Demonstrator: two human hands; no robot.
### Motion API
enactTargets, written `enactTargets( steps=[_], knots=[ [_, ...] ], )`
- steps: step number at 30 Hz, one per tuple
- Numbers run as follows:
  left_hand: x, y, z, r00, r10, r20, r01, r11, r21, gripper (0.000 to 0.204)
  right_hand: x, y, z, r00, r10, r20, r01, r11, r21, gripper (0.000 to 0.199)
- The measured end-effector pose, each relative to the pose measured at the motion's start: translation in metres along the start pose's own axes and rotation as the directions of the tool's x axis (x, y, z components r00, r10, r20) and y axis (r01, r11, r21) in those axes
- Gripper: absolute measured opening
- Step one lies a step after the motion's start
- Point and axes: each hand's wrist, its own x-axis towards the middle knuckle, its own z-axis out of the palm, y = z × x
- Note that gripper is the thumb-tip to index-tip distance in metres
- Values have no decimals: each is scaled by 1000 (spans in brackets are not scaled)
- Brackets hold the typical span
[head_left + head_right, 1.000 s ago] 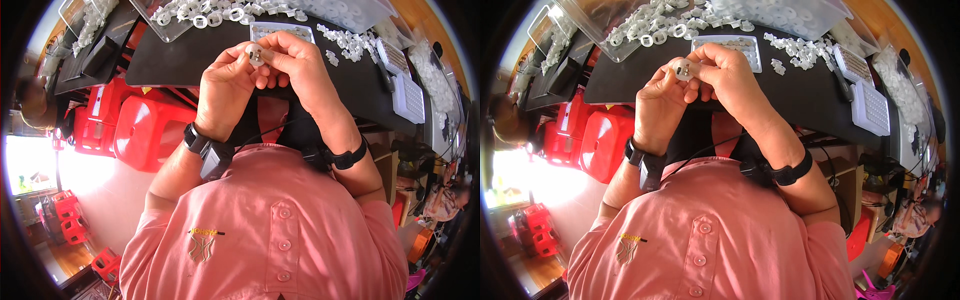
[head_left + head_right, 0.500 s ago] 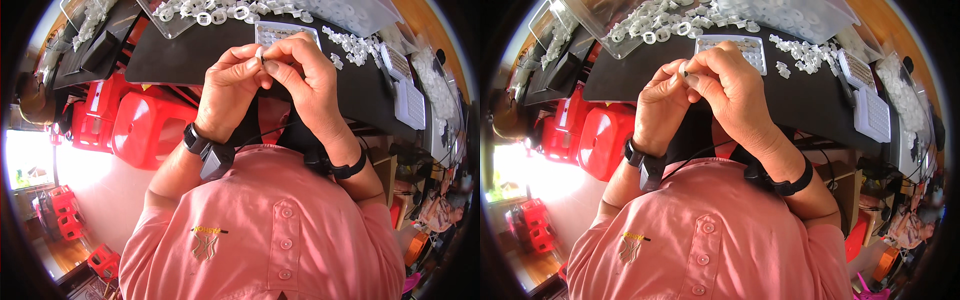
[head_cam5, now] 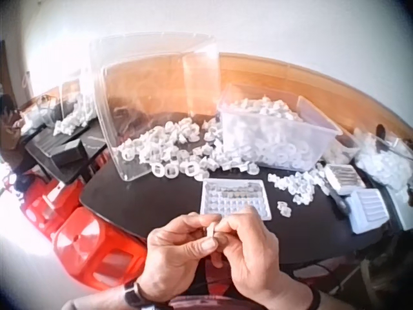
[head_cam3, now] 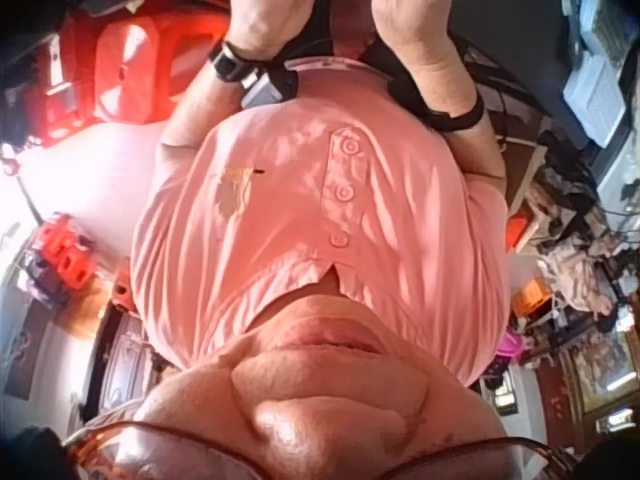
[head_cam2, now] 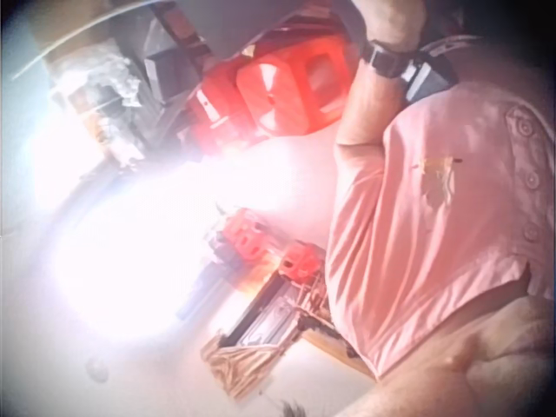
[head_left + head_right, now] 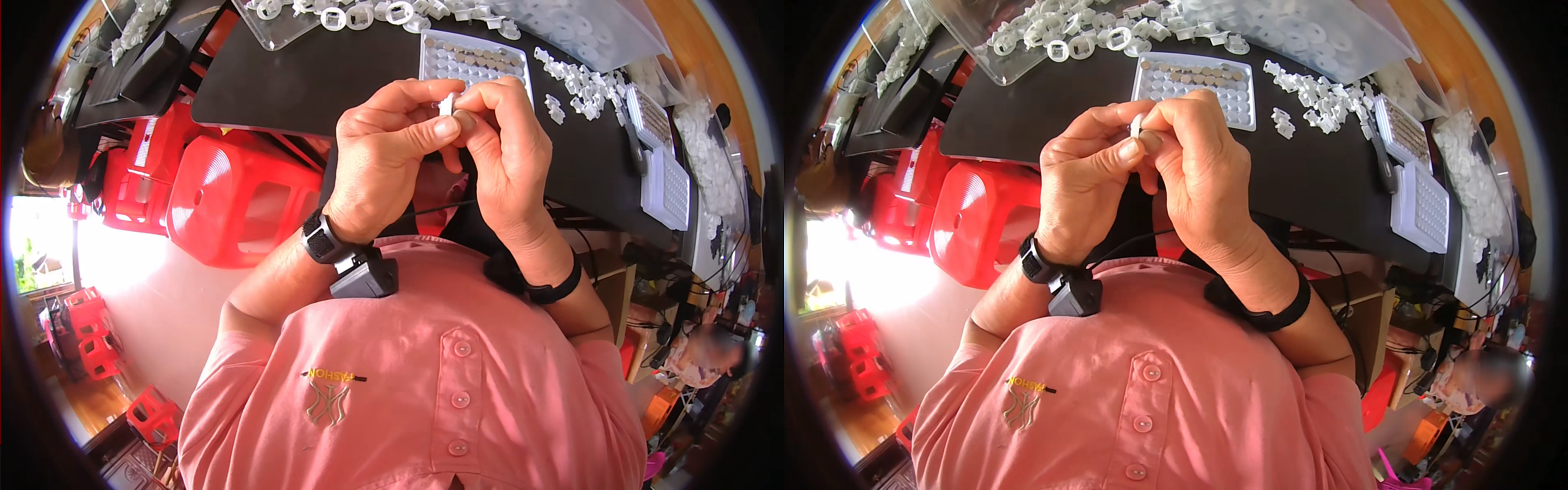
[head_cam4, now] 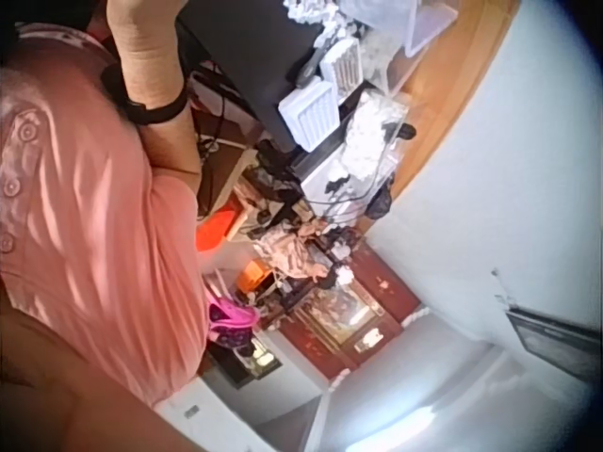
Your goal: Assembling small white plastic components by hand in a workshop environment.
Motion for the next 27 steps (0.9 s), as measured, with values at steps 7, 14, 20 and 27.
enactTargets(
  steps=[7,14,20,27],
  knots=[
    [0,-2,4,998,-3,-66,4,1000,24,25,0,8,7,997,-41,-59,41,999,-16,10],
    [-1,1,1,997,-38,-67,41,998,37,28,3,2,-3,998,-37,41,36,999,35,12],
    [-1,5,-5,998,-66,17,64,993,103,35,3,7,-6,986,-155,57,161,980,-118,12],
    [0,6,3,995,-85,-46,90,989,117,32,-3,4,6,991,-117,-61,102,973,-205,15]
  ],
)
